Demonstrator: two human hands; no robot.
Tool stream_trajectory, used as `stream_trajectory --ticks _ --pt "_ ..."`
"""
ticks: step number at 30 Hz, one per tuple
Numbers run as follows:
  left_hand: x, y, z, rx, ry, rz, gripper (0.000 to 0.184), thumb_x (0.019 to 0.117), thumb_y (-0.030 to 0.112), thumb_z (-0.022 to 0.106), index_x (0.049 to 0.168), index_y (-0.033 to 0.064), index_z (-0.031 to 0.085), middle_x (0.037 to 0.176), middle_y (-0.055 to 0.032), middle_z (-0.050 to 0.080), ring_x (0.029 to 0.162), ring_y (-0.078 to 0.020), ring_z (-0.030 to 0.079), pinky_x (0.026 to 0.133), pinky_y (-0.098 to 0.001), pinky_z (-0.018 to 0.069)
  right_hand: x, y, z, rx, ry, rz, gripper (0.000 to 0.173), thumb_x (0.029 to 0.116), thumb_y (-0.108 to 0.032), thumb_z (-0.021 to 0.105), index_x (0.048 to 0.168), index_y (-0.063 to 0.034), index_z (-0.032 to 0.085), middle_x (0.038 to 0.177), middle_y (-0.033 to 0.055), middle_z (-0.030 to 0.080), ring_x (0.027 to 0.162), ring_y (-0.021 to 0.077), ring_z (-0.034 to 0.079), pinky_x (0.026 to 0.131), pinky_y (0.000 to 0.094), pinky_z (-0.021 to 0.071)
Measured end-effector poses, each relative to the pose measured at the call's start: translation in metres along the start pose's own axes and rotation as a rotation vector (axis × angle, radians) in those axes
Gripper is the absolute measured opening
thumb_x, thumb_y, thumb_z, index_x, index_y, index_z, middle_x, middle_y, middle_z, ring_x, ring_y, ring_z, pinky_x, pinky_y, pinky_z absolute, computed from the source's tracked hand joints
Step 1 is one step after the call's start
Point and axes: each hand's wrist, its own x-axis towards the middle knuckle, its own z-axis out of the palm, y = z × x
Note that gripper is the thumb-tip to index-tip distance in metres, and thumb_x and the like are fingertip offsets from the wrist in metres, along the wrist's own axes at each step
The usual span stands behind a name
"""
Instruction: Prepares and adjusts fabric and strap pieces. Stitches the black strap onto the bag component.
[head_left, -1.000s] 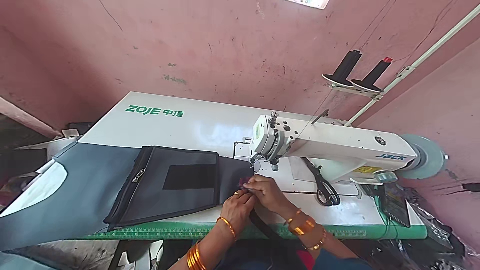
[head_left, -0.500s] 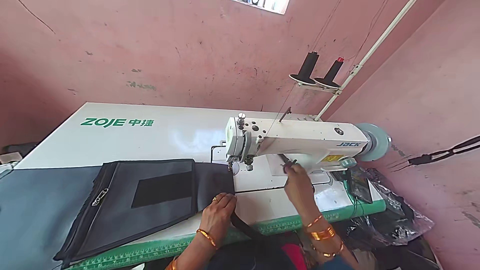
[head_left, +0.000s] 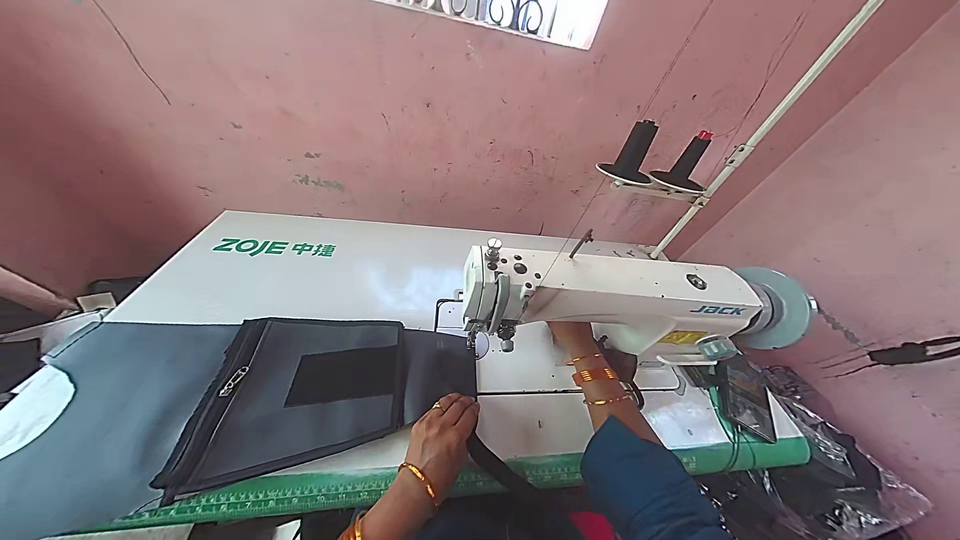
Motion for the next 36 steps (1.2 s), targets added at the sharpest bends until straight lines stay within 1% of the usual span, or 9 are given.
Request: stream_trajectory --ticks 6,9,12,15,20,22,27,30,36 --pt "-0.001 0.001 -0.001 -0.01 -0.023 0.001 0.027 0.0768 -0.003 0.06 0.091 0.0076 0.08 0.099 -0.0055 0.079 0.098 -0.0237 0.076 0.079 -0.0357 0.0624 -0.008 0.03 0.005 0.12 0.213 -0.136 0.051 0.0937 -0.027 0.072 0.128 0.0105 0.064 0.132 0.032 0.062 0.131 0.0441 0.054 0.115 0.0548 0.0362" --pt "-0.001 0.001 -0.001 -0.002 -0.014 -0.005 0.026 0.0782 -0.002 0.06 0.091 0.0082 0.08 0.099 -0.0049 0.079 0.097 -0.0228 0.076 0.079 -0.0349 0.0623 -0.045 0.048 0.01 0.217 0.546 -0.68 0.02 0.0868 -0.009 0.062 0.09 0.0039 0.076 0.093 0.0194 0.075 0.084 0.0304 0.074 0.078 0.0427 0.0604" --pt "0.001 0.0 0.0 0.007 -0.014 -0.002 0.023 0.0807 0.001 0.06 0.091 0.0085 0.08 0.099 -0.0051 0.079 0.096 -0.0227 0.077 0.078 -0.0345 0.0623 -0.081 0.044 -0.016 0.303 0.445 -0.895 0.017 0.0891 -0.007 0.055 0.084 -0.0011 0.07 0.098 0.0129 0.074 0.084 0.013 0.07 0.075 0.0198 0.0562" --pt "0.0 0.001 -0.003 -0.009 -0.051 0.008 0.025 0.0782 -0.001 0.061 0.093 0.0069 0.08 0.101 -0.0067 0.079 0.098 -0.0252 0.076 0.08 -0.0373 0.0624 -0.079 0.03 -0.04 0.159 -0.043 -0.753 0.015 0.0856 -0.005 0.058 0.08 0.0023 0.069 0.087 0.0152 0.07 0.081 0.0235 0.068 0.074 0.036 0.0533" --pt "0.001 0.001 -0.003 -0.004 -0.047 -0.009 0.026 0.0782 -0.002 0.06 0.093 0.0078 0.08 0.101 -0.0058 0.079 0.099 -0.0242 0.076 0.08 -0.0364 0.0624 -0.038 -0.005 -0.037 -0.297 -0.634 -0.408 0.054 0.0957 -0.01 0.067 0.144 0.0032 0.049 0.134 0.0256 0.056 0.126 0.041 0.055 0.106 0.0547 0.0439" --pt "0.0 0.003 -0.004 -0.001 -0.058 -0.014 0.027 0.0786 -0.003 0.06 0.093 0.0077 0.08 0.101 -0.006 0.079 0.098 -0.0241 0.076 0.079 -0.0362 0.0624 -0.035 -0.011 -0.023 -0.312 -0.66 -0.459 0.057 0.091 0.0 0.068 0.144 0.0036 0.049 0.134 0.0262 0.056 0.126 0.0416 0.055 0.106 0.0546 0.044" --pt "0.013 -0.005 -0.005 -0.055 -0.108 0.13 0.019 0.0836 -0.006 0.058 0.085 0.0028 0.075 0.094 -0.0086 0.077 0.105 -0.027 0.074 0.1 -0.0394 0.0558 -0.052 -0.011 -0.006 -0.125 -0.381 -0.729 0.019 0.0971 0.0 0.055 0.109 0.0065 0.07 0.108 0.0228 0.066 0.11 0.0381 0.062 0.099 0.0484 0.0475" --pt "0.022 -0.013 -0.007 -0.173 -0.208 0.216 0.017 0.0849 -0.012 0.056 0.082 -0.0019 0.07 0.092 -0.0146 0.075 0.114 -0.0331 0.071 0.112 -0.0459 0.0476 -0.079 0.014 0.028 0.018 0.098 -1.006 0.017 0.0904 0.002 0.058 0.09 -0.0007 0.075 0.082 0.0143 0.066 0.082 0.0324 0.067 0.074 0.0432 0.056" --pt "0.017 -0.016 -0.007 -0.182 -0.193 0.169 0.017 0.0866 -0.009 0.058 0.089 -0.001 0.073 0.103 -0.017 0.077 0.106 -0.0304 0.075 0.093 -0.0389 0.06 -0.105 0.041 0.056 0.046 0.156 -1.06 0.038 0.0887 0.003 0.057 0.119 -0.0113 0.076 0.089 0.0095 0.065 0.08 0.0263 0.063 0.07 0.0365 0.0542"
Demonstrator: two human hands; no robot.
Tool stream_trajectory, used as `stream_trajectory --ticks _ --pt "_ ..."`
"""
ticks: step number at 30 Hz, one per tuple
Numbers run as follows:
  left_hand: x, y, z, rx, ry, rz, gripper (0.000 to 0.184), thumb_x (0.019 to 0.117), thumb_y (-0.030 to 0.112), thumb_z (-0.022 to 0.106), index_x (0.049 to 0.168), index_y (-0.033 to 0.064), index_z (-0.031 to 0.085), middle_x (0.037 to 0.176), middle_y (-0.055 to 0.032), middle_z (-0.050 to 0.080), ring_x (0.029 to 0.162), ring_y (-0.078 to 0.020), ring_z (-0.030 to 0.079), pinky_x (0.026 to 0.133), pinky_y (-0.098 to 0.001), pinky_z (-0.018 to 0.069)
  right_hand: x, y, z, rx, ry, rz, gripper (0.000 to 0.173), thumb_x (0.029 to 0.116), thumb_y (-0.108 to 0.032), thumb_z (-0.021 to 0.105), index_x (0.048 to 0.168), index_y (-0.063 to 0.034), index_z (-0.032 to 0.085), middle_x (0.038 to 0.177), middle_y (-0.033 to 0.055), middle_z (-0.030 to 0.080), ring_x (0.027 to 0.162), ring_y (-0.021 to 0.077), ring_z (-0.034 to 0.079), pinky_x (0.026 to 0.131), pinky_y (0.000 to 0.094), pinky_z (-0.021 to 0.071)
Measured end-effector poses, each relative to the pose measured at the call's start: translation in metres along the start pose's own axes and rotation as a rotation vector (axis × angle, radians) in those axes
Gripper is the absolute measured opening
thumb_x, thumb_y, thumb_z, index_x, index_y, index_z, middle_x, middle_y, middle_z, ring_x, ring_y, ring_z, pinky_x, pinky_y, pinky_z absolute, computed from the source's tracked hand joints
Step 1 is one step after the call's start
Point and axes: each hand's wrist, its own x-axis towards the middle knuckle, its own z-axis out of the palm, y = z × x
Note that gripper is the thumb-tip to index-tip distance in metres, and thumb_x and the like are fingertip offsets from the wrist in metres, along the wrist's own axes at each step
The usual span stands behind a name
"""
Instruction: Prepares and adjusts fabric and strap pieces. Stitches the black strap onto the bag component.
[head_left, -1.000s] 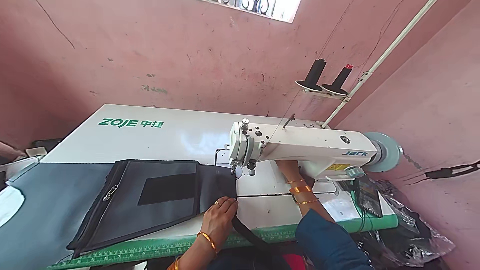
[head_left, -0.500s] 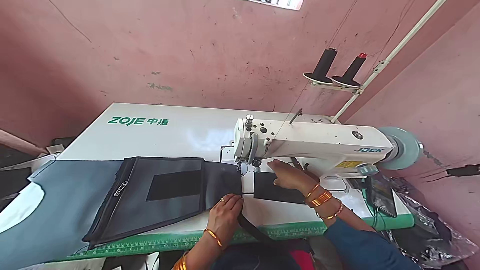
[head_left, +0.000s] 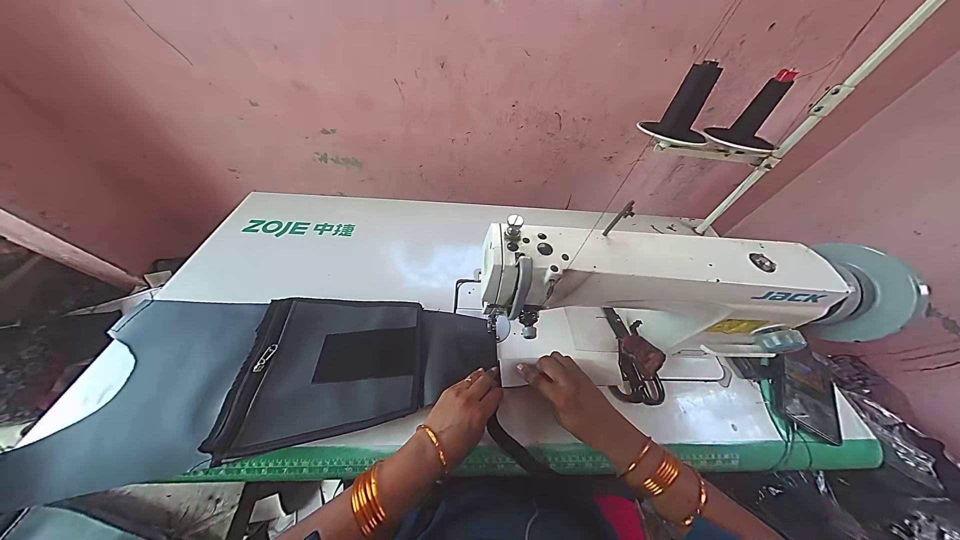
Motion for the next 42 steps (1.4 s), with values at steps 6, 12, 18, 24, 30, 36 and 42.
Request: stream_trajectory --ticks 6,12,18,24,30,36,42 --pt "0.022 0.0 -0.017 -0.04 0.173 -0.041 0.022 0.0939 -0.002 0.053 0.091 0.0017 0.074 0.101 -0.0147 0.078 0.102 -0.0279 0.076 0.095 -0.0389 0.0594 0.056 -0.011 -0.017 0.195 -0.503 0.187 0.032 0.0996 0.0 0.049 0.123 -0.0043 0.07 0.111 0.0209 0.063 0.109 0.0374 0.059 0.098 0.0483 0.047" --pt "0.001 -0.015 -0.002 -0.056 0.015 0.007 0.019 0.0922 -0.004 0.054 0.088 0.0031 0.071 0.107 -0.015 0.077 0.102 -0.0266 0.076 0.085 -0.0369 0.0622 0.049 -0.011 0.017 0.257 0.019 0.151 0.027 0.0917 -0.009 0.066 0.114 0.0034 0.075 0.104 0.018 0.071 0.101 0.0327 0.067 0.093 0.0382 0.0554" --pt "0.02 -0.037 0.002 -0.028 0.023 0.069 0.018 0.0906 -0.004 0.055 0.089 0.0029 0.072 0.102 -0.0142 0.077 0.093 -0.0257 0.077 0.074 -0.0354 0.0628 0.07 -0.003 0.028 0.213 -0.098 0.311 0.031 0.1005 -0.012 0.056 0.121 0.0041 0.072 0.119 0.0266 0.068 0.119 0.0426 0.062 0.106 0.0488 0.0477" --pt "0.035 -0.056 0.01 0.034 0.056 0.098 0.02 0.0901 -0.005 0.057 0.088 0.0034 0.075 0.097 -0.0101 0.076 0.097 -0.0253 0.075 0.083 -0.0353 0.0612 0.073 0.002 0.022 0.237 0.068 0.305 0.029 0.0943 -0.008 0.061 0.117 0.0046 0.073 0.121 0.0258 0.069 0.118 0.039 0.065 0.106 0.043 0.0496" --pt "0.03 -0.052 0.007 0.046 0.052 0.067 0.021 0.0898 -0.004 0.058 0.09 0.0062 0.077 0.098 -0.0062 0.077 0.096 -0.0226 0.074 0.08 -0.0326 0.0605 -0.017 0.014 -0.051 0.021 0.525 0.314 0.024 0.0976 -0.013 0.058 0.103 0.0009 0.077 0.111 0.018 0.073 0.111 0.0238 0.069 0.097 0.034 0.0556" --pt "0.041 -0.069 0.007 0.031 0.05 0.099 0.02 0.0898 -0.003 0.058 0.088 0.0049 0.076 0.096 -0.0078 0.077 0.095 -0.0241 0.075 0.079 -0.0344 0.0608 -0.08 0.056 -0.1 -0.495 0.31 0.822 0.038 0.1038 -0.011 0.047 0.123 0.0166 0.064 0.132 0.037 0.06 0.128 0.0566 0.055 0.111 0.0661 0.0371" --pt "0.044 -0.07 0.008 0.042 0.062 0.087 0.02 0.0895 -0.003 0.058 0.088 0.0052 0.076 0.095 -0.0072 0.077 0.095 -0.0235 0.075 0.079 -0.0344 0.0609 -0.104 0.053 -0.069 -0.287 0.123 0.942 0.031 0.103 -0.001 0.048 0.124 0.0148 0.065 0.134 0.0352 0.06 0.132 0.0543 0.053 0.115 0.073 0.0254"
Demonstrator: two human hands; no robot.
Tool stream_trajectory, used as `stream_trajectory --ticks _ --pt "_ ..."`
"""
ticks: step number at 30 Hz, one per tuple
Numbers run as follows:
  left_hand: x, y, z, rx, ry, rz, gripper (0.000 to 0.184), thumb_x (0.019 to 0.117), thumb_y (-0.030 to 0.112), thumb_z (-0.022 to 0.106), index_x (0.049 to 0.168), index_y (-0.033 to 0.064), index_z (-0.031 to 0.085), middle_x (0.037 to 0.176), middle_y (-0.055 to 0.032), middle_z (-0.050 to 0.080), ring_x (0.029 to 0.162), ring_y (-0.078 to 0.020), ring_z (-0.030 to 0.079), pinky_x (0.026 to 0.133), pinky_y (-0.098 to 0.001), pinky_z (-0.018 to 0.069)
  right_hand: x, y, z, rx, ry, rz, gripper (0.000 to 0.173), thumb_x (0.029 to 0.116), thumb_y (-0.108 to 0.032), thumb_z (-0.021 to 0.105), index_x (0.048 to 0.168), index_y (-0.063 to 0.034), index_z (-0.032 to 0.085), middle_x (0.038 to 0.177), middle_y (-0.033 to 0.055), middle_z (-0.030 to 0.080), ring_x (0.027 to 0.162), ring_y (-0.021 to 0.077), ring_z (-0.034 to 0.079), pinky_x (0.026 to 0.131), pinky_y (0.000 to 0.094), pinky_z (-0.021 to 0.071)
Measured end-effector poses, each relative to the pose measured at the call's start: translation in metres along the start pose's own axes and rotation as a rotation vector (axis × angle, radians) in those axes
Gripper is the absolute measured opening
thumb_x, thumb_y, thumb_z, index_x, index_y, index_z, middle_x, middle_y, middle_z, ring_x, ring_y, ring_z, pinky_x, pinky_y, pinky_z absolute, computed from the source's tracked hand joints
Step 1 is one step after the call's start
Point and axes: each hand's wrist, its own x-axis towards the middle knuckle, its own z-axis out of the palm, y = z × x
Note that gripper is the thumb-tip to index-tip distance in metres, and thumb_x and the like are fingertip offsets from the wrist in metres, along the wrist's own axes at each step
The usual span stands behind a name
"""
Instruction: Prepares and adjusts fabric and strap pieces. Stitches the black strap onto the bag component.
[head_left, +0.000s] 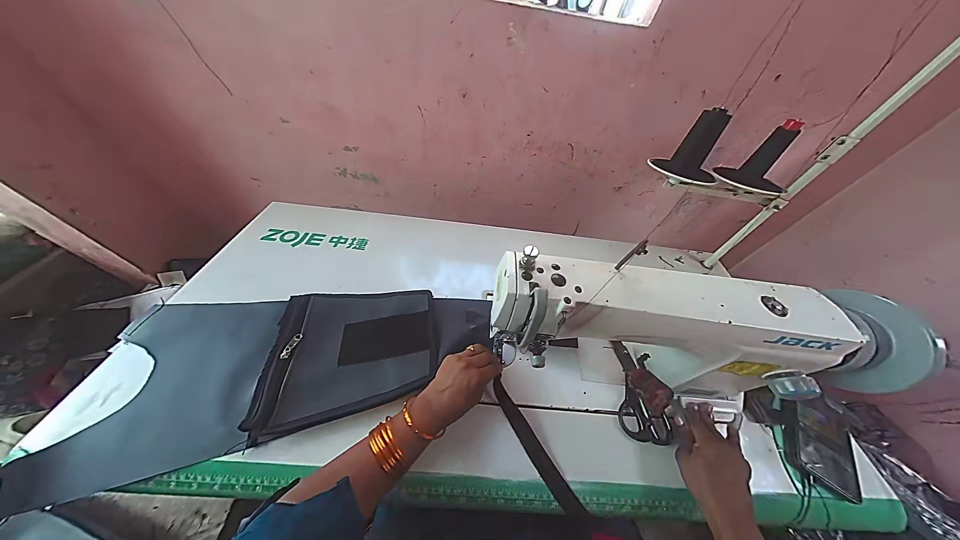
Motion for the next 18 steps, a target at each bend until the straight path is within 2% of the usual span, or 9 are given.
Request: stream_trajectory --ticks 5,10,14,15,17,18 --pt "-0.005 0.008 -0.001 -0.015 0.009 0.008 0.02 0.0898 -0.002 0.058 0.087 0.0061 0.077 0.094 -0.0058 0.077 0.093 -0.022 0.075 0.077 -0.0329 0.0607 -0.002 0.009 0.007 -0.055 0.014 -0.033 0.033 0.1034 -0.001 0.045 0.124 0.0141 0.065 0.134 0.0336 0.061 0.132 0.0515 0.054 0.118 0.0739 0.0146" --pt "-0.035 0.044 -0.012 -0.027 0.021 -0.033 0.022 0.091 0.001 0.057 0.088 0.0097 0.077 0.094 -0.0022 0.077 0.092 -0.0182 0.074 0.076 -0.0299 0.0601 0.001 0.006 0.003 -0.08 0.018 -0.049 0.031 0.1028 -0.003 0.048 0.12 0.0146 0.068 0.13 0.0342 0.063 0.131 0.0524 0.055 0.118 0.0742 0.014" --pt "-0.048 0.052 -0.017 -0.041 0.024 -0.034 0.024 0.0911 0.001 0.057 0.089 0.0101 0.078 0.097 -0.0015 0.078 0.096 -0.0167 0.074 0.082 -0.0271 0.059 0.008 -0.006 -0.035 -0.071 0.176 -0.147 0.035 0.1031 -0.008 0.048 0.121 0.0174 0.065 0.127 0.037 0.063 0.127 0.0565 0.056 0.115 0.0756 0.0205" --pt "-0.047 0.05 -0.017 -0.048 0.023 -0.029 0.024 0.091 0.0 0.057 0.089 0.0101 0.078 0.097 -0.0014 0.078 0.097 -0.0166 0.074 0.084 -0.027 0.0589 0.013 -0.011 -0.051 -0.013 0.241 -0.173 0.035 0.1027 -0.009 0.049 0.118 0.0167 0.067 0.124 0.0363 0.065 0.123 0.057 0.058 0.113 0.075 0.0259" --pt "-0.042 0.042 -0.015 -0.062 0.02 -0.023 0.024 0.0908 0.0 0.058 0.089 0.0105 0.079 0.098 -0.0012 0.078 0.098 -0.0163 0.074 0.085 -0.0273 0.059 0.028 -0.017 -0.082 0.05 0.385 -0.222 0.034 0.1013 -0.01 0.05 0.113 0.0155 0.069 0.116 0.0357 0.068 0.112 0.0554 0.065 0.101 0.0665 0.0467" --pt "-0.038 0.037 -0.014 -0.072 0.014 -0.026 0.024 0.0905 -0.001 0.058 0.089 0.0104 0.079 0.098 -0.0015 0.079 0.099 -0.0168 0.074 0.086 -0.0283 0.0592 0.038 -0.014 -0.094 0.053 0.469 -0.235 0.034 0.1016 -0.01 0.051 0.114 0.0167 0.068 0.115 0.0377 0.067 0.109 0.0549 0.066 0.097 0.0629 0.0505"
